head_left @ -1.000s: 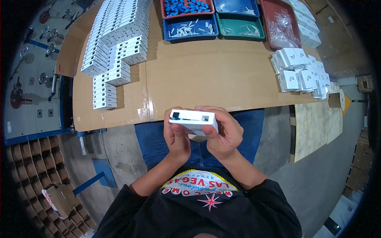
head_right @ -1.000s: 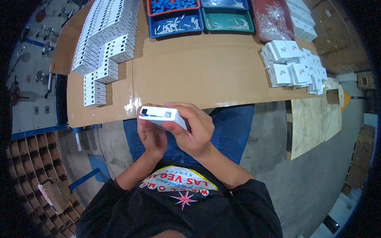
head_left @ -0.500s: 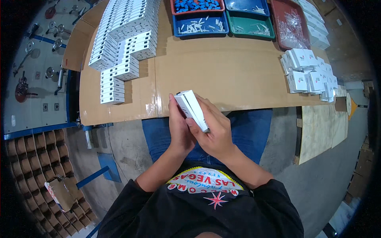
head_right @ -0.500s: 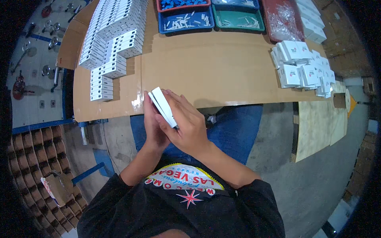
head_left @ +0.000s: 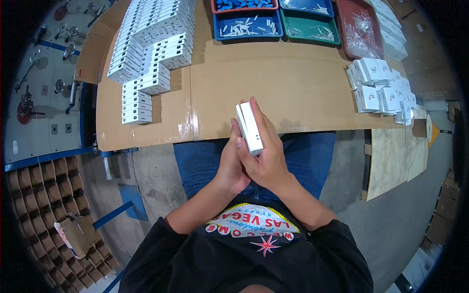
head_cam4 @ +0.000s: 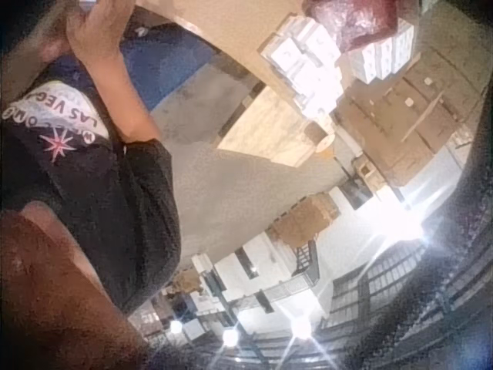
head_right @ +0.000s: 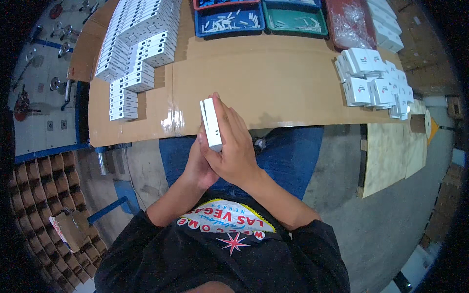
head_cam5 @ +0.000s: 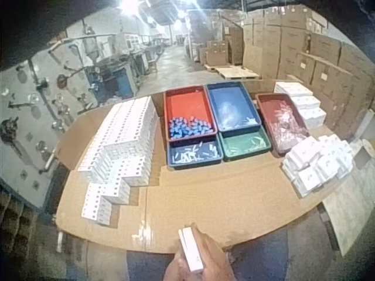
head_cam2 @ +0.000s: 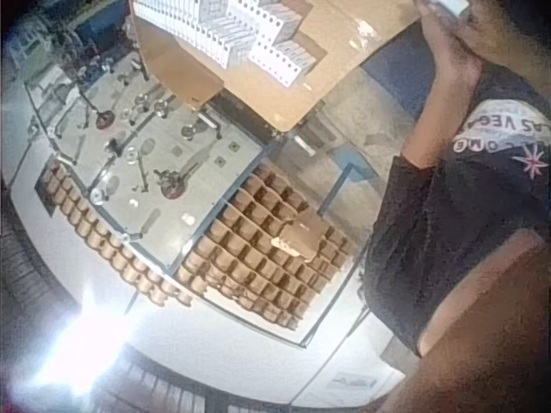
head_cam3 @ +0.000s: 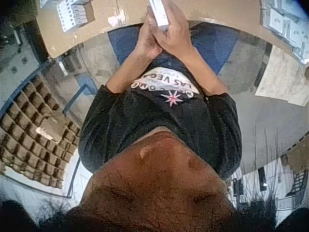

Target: The recorder assembles small white electronic housing units by snapping components together and placing them in stacks.

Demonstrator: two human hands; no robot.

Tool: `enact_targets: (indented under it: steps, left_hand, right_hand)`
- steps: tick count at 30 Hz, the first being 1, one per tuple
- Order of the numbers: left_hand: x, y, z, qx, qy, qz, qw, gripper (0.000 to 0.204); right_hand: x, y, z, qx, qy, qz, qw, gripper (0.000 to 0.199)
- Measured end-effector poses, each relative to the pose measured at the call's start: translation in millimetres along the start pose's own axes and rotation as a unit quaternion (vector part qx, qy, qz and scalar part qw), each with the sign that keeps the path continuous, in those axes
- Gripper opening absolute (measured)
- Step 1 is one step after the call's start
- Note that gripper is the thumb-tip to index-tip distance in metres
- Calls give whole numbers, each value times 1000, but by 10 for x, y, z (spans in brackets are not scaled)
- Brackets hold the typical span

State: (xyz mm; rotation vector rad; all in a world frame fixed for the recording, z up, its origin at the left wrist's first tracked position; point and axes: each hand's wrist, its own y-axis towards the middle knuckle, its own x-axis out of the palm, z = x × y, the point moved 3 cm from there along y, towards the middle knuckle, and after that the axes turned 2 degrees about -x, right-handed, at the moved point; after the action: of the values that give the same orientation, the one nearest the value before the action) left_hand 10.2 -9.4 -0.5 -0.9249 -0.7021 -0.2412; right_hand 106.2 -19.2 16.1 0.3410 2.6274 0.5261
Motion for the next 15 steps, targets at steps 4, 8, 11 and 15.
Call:
enact_targets:
  steps: [4,8,11,15]
  left_hand:
    - [31,30,-31,-7,-1,29,1000,48]
    - [-59,103,-89,-17,25,2,1000,64]
    - [-100,112,-117,-27,15,-20,999,61]
    - [-429,306,-150,-112,-144,-236,954,53]
  right_hand:
    - [-40,-7,0,17,-13,6,1000,76]
    - [-56,-2,21,31,-56,0,998,80]
    - [-107,68,-16,108,0,-43,993,79]
    - [-125,52,28,193,210,-59,957,80]
